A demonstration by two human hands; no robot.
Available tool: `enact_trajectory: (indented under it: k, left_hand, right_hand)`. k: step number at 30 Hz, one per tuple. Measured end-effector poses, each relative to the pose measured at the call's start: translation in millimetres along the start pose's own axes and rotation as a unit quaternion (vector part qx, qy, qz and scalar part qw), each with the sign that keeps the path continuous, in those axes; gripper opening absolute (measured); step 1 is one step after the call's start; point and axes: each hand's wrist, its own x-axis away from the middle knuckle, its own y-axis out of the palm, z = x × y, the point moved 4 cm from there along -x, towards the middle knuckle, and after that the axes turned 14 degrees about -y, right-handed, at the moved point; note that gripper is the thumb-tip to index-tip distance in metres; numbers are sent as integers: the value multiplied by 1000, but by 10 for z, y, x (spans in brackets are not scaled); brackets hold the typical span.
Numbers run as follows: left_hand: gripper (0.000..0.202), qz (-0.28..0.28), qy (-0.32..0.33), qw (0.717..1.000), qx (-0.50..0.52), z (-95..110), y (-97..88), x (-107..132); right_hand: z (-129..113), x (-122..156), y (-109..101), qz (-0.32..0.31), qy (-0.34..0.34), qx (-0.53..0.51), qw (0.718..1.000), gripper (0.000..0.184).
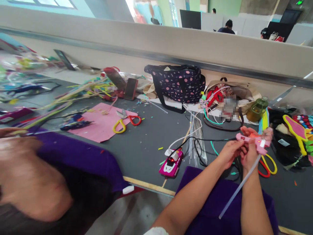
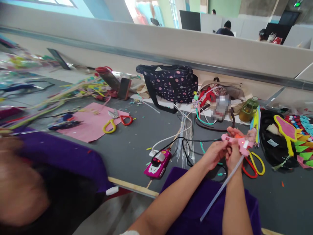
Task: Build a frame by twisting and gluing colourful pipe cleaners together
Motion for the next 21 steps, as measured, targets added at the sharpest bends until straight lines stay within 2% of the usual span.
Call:
enact_trajectory:
  k: [2,3,5,6,8,9,10,11,13,14,15,16,17,19,21]
  left_hand:
    - [47,-3,34,988,-152,41,65,63]
    - [47,-9,64,970,-234,87,105,118]
    - [46,-82,83,934,-338,172,194,258]
    - [47,-142,57,924,-351,204,225,338]
    - [54,-262,-48,907,-325,263,222,503]
    - [58,-285,-87,905,-305,315,176,565]
    - [60,-270,-94,917,-279,393,99,592]
    - [62,-235,-73,936,-251,485,0,589]
    - [61,-115,20,971,-208,662,-248,512]
    - [57,-43,66,976,-204,719,-381,449]
    - [50,32,102,969,-225,749,-504,376]
    - [41,106,130,948,-270,757,-610,299]
    - [32,168,147,915,-336,745,-690,218]
    - [17,273,151,812,-493,680,-795,71]
    - [13,302,141,711,-620,584,-825,-44]
  right_hand:
    - [-68,-93,-171,84,-29,-14,996,34]
    - [-88,-138,-266,117,-28,-18,993,30]
    - [-108,-215,-447,156,-4,-41,987,23]
    - [-114,-247,-519,158,13,-64,985,21]
    - [-135,-289,-610,132,46,-130,982,20]
    - [-151,-295,-622,103,64,-163,979,21]
    - [-173,-291,-618,71,78,-187,977,22]
    - [-199,-275,-599,36,91,-202,974,25]
    - [-252,-216,-529,-29,111,-208,971,31]
    - [-275,-179,-483,-57,121,-203,970,34]
    - [-294,-140,-432,-83,131,-196,968,36]
    - [-306,-102,-381,-105,140,-186,967,37]
    - [-311,-69,-335,-123,146,-170,967,37]
    - [-300,-25,-265,-141,147,-126,971,34]
    - [-270,-13,-228,-137,133,-77,979,31]
